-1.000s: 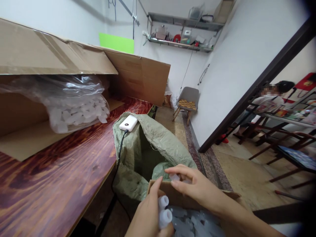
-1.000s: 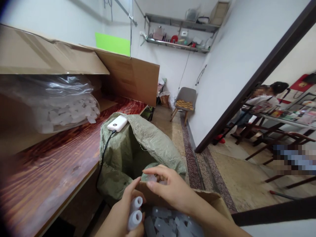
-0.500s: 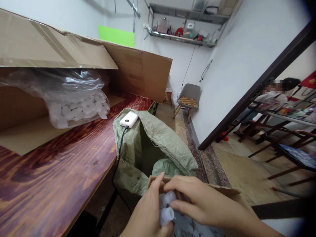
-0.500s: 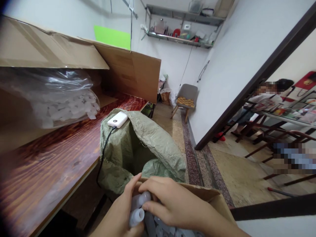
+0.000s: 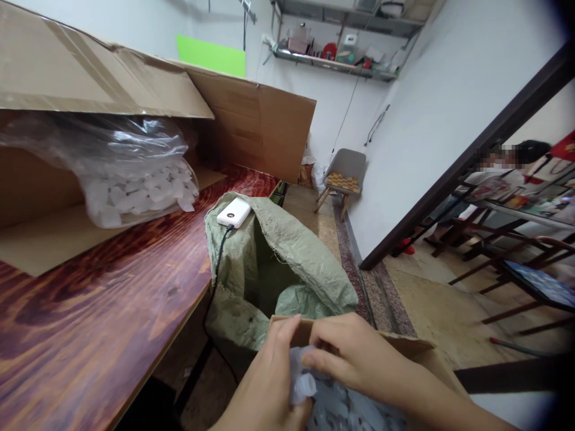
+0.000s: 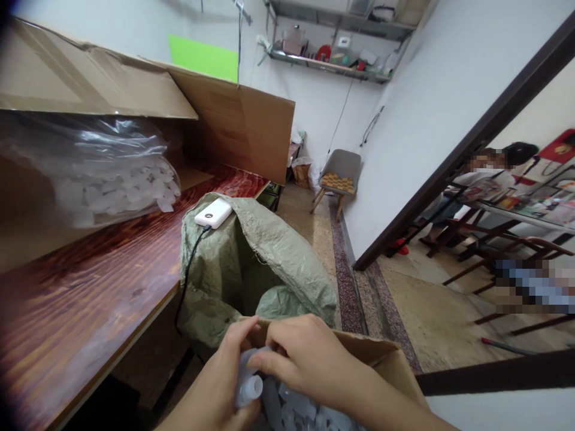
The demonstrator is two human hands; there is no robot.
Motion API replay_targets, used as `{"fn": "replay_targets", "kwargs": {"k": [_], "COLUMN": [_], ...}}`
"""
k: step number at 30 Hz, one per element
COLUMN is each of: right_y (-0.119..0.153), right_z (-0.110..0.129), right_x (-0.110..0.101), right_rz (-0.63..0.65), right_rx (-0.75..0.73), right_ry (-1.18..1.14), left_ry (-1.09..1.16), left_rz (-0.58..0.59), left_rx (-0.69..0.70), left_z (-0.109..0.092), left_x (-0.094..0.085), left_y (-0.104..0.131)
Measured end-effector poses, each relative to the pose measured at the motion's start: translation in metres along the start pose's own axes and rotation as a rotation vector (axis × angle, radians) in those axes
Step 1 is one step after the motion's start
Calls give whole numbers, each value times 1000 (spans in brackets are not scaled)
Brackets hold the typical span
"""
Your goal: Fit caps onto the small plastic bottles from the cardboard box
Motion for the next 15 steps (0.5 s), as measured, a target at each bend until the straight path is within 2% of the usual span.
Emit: {"fn": "replay_targets", "kwargs": {"k": [3, 5, 7, 10, 13, 15], "right_y": [2, 5, 8, 8, 4, 3], "right_z": [-5, -4, -1, 0, -3, -4], "right_x": [-1, -3, -6, -8, -6, -7], "right_rz": [93, 192, 237, 195, 152, 120], "right_rx": [50, 7, -73, -120, -53, -25], "right_ry": [20, -53, -109, -54, 43, 22], "left_ry": [-5, 9, 24, 29, 10, 9], "left_rz": [21, 19, 16, 23, 31, 38], "left_rx": [-3, -6, 6, 10, -23, -31], "left_z": [2, 2, 0, -4, -4, -4], "left_x": [3, 2, 0, -3, -4, -3], "left_y": [-1, -2, -3, -2, -1, -1]}}
Point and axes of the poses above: each hand's wrist, its own y-axis away from the middle knuckle, its own x-axis out of the palm, z = x × y, the point moved 5 cm from there along -y, towards the middle knuckle, and after that the axes turned 9 degrees about z, right-handed, at the moved point
